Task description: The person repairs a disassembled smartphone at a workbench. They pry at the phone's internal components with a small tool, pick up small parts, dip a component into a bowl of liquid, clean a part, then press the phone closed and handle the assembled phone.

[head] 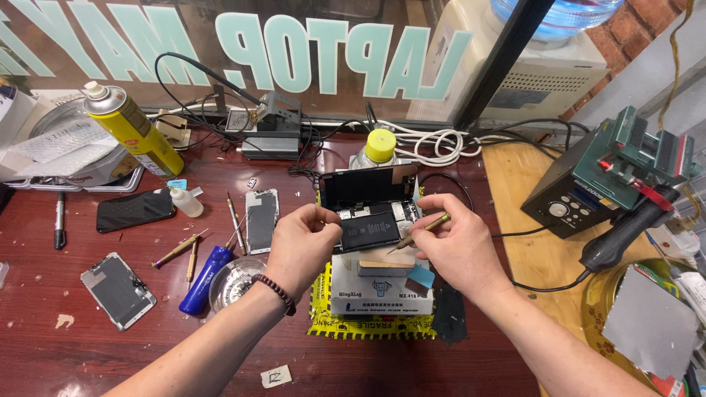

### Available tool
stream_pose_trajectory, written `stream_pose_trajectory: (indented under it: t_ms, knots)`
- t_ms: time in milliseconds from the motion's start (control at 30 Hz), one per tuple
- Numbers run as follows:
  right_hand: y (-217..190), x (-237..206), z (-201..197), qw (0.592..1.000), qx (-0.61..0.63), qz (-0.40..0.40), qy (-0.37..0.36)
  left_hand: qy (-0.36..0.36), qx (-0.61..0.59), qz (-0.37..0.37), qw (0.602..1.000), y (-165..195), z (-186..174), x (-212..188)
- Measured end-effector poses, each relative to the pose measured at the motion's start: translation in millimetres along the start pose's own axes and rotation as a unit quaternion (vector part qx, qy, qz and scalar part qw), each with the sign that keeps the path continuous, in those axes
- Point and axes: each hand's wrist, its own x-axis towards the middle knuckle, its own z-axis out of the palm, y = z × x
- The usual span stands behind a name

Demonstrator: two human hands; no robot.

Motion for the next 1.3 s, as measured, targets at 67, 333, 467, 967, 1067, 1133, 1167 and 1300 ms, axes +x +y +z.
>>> stream_pose_trajectory:
  t_ms: [67, 333, 467, 967, 1067, 1133, 1167, 1300]
  knots:
    - [-0.2, 0.7, -1.5, 1.000, 0.029, -0.012, 0.001, -0.016, 0.016, 0.001, 1.000, 1.0, 2.6, -2.8]
    - [0.9, 2.9, -4.1, 0.999, 0.043, 0.008, 0.002, -0.088, 0.055, 0.045, 0.994, -5.9, 19.1, -12.4]
    - [3.0, 3.2, 1.5, 0.999, 0.038, 0.012, -0.002, -0.089, 0.048, 0.043, 0.994, -14.4, 18.7, -7.9]
    - [-11.4, -0.5, -6.2, 0.993, 0.119, 0.003, 0.019, -0.118, 0.064, 0.040, 0.990, -4.2, 20.4, -9.9]
    - [-19.8, -2.4, -6.3, 0.990, 0.139, -0.002, 0.023, -0.127, 0.053, 0.052, 0.989, -1.1, 22.5, -11.1]
    - [-25.2, -3.0, -7.0, 0.990, 0.141, -0.013, 0.021, -0.126, 0.053, 0.056, 0.989, 1.4, 23.5, -10.6]
    - [-27.2, -3.2, -7.1, 0.990, 0.141, -0.020, 0.019, -0.122, 0.057, 0.057, 0.989, 2.4, 23.7, -9.9]
    - [-32.8, -1.5, -9.0, 0.989, 0.139, -0.046, 0.009, -0.116, 0.047, 0.066, 0.990, 6.9, 21.7, -6.2]
